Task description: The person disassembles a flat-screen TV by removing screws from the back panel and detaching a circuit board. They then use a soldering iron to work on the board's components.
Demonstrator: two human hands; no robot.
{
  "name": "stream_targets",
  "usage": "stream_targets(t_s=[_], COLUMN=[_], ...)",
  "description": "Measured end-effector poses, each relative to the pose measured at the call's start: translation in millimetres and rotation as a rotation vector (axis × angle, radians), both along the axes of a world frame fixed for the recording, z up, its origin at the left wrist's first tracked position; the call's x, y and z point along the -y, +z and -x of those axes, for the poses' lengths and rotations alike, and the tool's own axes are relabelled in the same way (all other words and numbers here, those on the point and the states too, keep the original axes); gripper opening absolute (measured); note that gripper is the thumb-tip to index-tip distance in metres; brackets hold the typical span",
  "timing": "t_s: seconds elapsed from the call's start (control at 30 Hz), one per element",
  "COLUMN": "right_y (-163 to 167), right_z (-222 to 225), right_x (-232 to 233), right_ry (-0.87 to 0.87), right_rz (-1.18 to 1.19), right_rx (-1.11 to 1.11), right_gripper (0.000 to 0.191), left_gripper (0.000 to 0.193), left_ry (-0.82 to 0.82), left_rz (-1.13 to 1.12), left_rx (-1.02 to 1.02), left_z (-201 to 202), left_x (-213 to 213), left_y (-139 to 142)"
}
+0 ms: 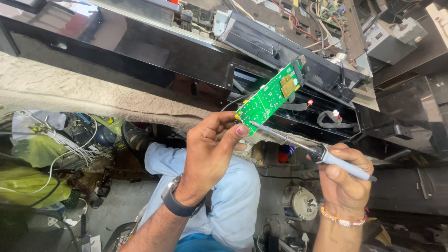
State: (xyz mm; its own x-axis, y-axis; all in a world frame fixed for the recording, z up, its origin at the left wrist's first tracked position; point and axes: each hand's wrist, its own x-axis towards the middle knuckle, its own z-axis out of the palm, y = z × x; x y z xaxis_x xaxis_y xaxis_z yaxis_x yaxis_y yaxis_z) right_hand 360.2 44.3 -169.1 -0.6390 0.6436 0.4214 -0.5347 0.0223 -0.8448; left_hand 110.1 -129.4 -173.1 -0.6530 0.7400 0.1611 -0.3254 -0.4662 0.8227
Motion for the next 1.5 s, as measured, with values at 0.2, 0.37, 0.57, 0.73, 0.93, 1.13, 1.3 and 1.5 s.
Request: stream_targets(t_s=[0.2,0.37,0.57,0.73,0.93,1.13,1.3,1.5], right_y=[-14.5,-16.8,-16.3,-21.0,-31.9,-34.5,-27.9,-25.0], right_z=[-2.2,-19.5,-25.3,-17.5,-16.3,-19.6,-29.1,-30.6], right_x=[3.7,4.3,14.4,31.6,47.5,53.7,59.6,62.6], right_ry=[-0.01,-0.067,-0.09,-0.113,-0.19,-0.284,-0.367,-0.398], right_rz=[0.001,-0.013,-0.02,-0.001,-0.025,-0.106,-0.166,-0.227], right_rx=[-0.045,-0.017,-0.014,-0.05,-0.071,-0.054,0.01,0.035], right_gripper=[0.025,0.027,0.026,0.025,0.025,0.027,0.026,0.028], left_gripper=[0.024,0.022,0.028,0.022,0.02,0.018,0.018,0.019], left_ry=[-0.04,-0.066,0.01,0.0,-0.035,-0.036,-0.098,-0.068], left_rz=[0.022,-0.081,-0.081,-0.095,-0.141,-0.152,-0.22,-0.253], left_rx=[-0.075,-0.052,-0.084,-0.073,-0.072,-0.075,0.027,0.067], left_z=[2.8,-1.0,-11.8,-9.3,-7.3,-5.4,-6.9,-12.2], left_x=[2.3,-3.4,-3.9,-6.2,-8.3,-7.6,-10.4,-12.3], left_y=[-3.1,-10.5,-14.6,-18.3,-21.4,-22.5,-23.8,-24.6])
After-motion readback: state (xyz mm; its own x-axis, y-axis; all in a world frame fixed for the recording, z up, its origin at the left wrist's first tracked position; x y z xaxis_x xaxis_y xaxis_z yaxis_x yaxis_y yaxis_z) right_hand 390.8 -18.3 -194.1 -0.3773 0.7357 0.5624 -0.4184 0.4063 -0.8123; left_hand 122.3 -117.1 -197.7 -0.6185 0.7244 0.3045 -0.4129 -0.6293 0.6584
